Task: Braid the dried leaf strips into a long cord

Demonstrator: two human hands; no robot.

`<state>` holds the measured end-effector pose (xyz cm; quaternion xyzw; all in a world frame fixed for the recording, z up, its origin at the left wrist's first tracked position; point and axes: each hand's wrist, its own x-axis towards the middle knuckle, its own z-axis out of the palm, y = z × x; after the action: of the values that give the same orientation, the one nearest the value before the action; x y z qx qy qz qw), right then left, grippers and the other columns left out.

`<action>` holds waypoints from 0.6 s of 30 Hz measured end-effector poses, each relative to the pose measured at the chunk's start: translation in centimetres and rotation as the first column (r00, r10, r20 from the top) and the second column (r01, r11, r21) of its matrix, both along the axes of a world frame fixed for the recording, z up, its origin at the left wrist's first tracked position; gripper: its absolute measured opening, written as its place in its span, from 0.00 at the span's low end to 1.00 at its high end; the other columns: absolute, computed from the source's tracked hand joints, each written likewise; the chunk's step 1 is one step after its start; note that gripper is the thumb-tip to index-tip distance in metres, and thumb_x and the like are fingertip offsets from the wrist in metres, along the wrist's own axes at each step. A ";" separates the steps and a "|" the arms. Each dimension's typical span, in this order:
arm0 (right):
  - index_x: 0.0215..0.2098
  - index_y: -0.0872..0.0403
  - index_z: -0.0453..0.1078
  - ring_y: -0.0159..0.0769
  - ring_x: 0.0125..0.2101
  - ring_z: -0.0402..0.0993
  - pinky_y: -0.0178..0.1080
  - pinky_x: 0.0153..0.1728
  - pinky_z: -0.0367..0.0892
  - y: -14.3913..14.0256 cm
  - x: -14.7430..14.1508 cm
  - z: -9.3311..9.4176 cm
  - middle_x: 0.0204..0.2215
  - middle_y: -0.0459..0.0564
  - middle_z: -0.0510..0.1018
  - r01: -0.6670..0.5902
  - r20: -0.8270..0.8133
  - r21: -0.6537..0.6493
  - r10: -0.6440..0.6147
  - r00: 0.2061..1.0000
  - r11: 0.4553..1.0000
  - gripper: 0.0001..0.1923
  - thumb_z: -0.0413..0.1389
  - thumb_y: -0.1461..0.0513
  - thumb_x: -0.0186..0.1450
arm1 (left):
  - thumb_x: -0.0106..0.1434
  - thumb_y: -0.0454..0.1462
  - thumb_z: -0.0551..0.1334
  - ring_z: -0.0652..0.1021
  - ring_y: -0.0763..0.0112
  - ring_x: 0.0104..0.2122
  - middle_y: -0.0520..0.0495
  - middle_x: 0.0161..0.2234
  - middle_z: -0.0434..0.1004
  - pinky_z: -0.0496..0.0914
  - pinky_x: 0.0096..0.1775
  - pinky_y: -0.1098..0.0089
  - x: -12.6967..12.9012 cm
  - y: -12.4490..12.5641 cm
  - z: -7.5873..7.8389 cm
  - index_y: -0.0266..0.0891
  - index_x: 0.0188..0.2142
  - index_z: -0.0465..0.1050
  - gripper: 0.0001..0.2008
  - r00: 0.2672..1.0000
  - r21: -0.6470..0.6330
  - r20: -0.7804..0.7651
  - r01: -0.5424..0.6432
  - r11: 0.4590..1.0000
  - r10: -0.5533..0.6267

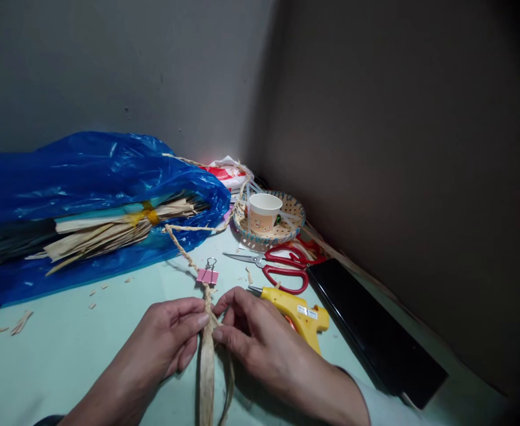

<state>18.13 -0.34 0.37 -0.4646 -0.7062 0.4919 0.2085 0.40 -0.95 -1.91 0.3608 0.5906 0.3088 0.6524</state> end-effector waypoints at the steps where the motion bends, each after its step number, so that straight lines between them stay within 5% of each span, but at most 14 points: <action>1: 0.41 0.52 0.66 0.34 0.33 0.66 0.33 0.30 0.57 0.1 0.2 0.1 0.29 0.44 0.72 -0.015 0.030 0.025 0.015 0.999 1.000 0.06 0.52 0.60 0.66 | 0.51 0.44 0.69 0.59 0.81 0.12 0.60 0.11 0.61 0.48 0.18 0.77 -0.1 0.0 -0.1 0.37 0.32 0.74 0.14 1.000 0.012 0.008 0.024 1.000 -0.024; 10: 0.40 0.51 0.67 0.36 0.36 0.68 0.37 0.32 0.55 0.0 0.3 0.7 0.34 0.48 0.74 -0.028 0.244 0.078 0.008 0.970 0.997 0.10 0.45 0.57 0.70 | 0.56 0.44 0.65 0.57 0.82 0.14 0.59 0.17 0.64 0.48 0.18 0.78 0.0 -0.3 0.2 0.37 0.37 0.71 0.14 0.995 0.089 -0.048 0.093 0.992 -0.089; 18: 0.31 0.52 0.65 0.32 0.29 0.65 0.36 0.29 0.53 0.6 0.5 1.0 0.26 0.46 0.73 -0.092 0.317 0.183 0.030 0.948 0.979 0.13 0.45 0.58 0.71 | 0.57 0.43 0.63 0.62 0.80 0.17 0.56 0.23 0.69 0.53 0.20 0.77 0.2 -0.5 0.4 0.40 0.30 0.68 0.09 0.987 0.136 -0.137 0.102 0.985 -0.083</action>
<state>18.67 0.21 1.40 -0.4918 -0.7892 0.3465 0.1234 0.59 -1.48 -1.47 0.4531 0.5910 0.2951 0.5986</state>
